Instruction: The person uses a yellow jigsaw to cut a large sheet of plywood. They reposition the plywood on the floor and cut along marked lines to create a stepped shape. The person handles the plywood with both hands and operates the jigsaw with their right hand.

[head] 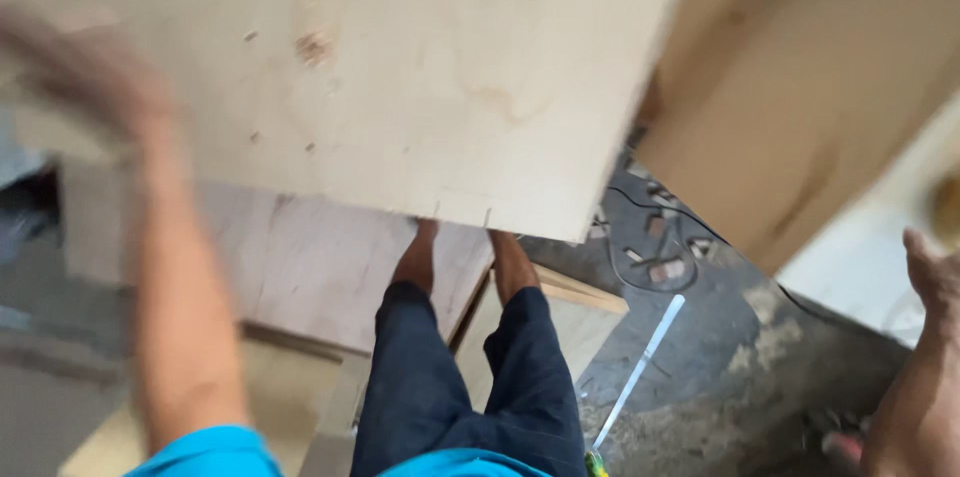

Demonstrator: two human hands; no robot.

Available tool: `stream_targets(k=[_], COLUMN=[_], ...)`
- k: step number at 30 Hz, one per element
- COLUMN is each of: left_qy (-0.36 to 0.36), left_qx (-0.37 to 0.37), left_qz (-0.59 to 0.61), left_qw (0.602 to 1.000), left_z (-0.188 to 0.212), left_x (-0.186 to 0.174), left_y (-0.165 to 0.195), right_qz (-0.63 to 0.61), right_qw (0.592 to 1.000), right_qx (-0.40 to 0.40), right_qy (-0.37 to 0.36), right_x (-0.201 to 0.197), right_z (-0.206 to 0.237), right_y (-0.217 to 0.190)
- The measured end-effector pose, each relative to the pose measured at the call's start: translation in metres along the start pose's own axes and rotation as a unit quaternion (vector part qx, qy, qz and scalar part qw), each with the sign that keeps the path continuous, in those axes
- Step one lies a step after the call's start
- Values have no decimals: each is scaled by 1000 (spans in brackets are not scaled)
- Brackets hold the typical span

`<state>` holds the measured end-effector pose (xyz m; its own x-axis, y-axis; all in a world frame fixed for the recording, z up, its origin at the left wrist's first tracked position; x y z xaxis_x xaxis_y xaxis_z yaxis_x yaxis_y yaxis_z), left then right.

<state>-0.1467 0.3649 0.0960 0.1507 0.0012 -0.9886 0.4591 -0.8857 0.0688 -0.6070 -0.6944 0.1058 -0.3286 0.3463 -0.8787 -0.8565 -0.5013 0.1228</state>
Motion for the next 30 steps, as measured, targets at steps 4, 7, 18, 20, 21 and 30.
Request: stream_targets(k=[4, 7, 18, 20, 21, 30], left_qy=[-231, 75, -242, -178, -140, -202], left_qx=[-32, 197, 456, 344, 340, 300], left_qz=[16, 124, 451, 524, 497, 201], left_qw=[972, 970, 728, 759, 786, 911], left_z=[147, 216, 347, 327, 323, 299], left_x=[62, 1, -65, -69, -70, -105], left_y=[96, 239, 450, 364, 325, 37], right_qz=[17, 23, 33, 28, 23, -43], right_qw=[998, 997, 995, 995, 995, 993], right_qx=[-2, -3, -13, -20, -26, -48], right_qy=[-60, -76, -97, -95, -96, -96], right_x=[21, 20, 12, -5, -10, -66], right_z=[-15, -17, -17, -16, -12, 78], right_y=[-29, -43, -70, -62, -58, -88])
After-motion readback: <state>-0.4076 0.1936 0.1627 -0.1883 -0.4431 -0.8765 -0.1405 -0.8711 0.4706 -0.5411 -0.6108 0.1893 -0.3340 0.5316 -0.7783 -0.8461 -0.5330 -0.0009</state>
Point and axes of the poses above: each hand's wrist, its own z-axis away from the middle knuckle, its own x-axis out of the palm, y = z × x, the point moved 10 cm from there along -z, towards the middle knuckle
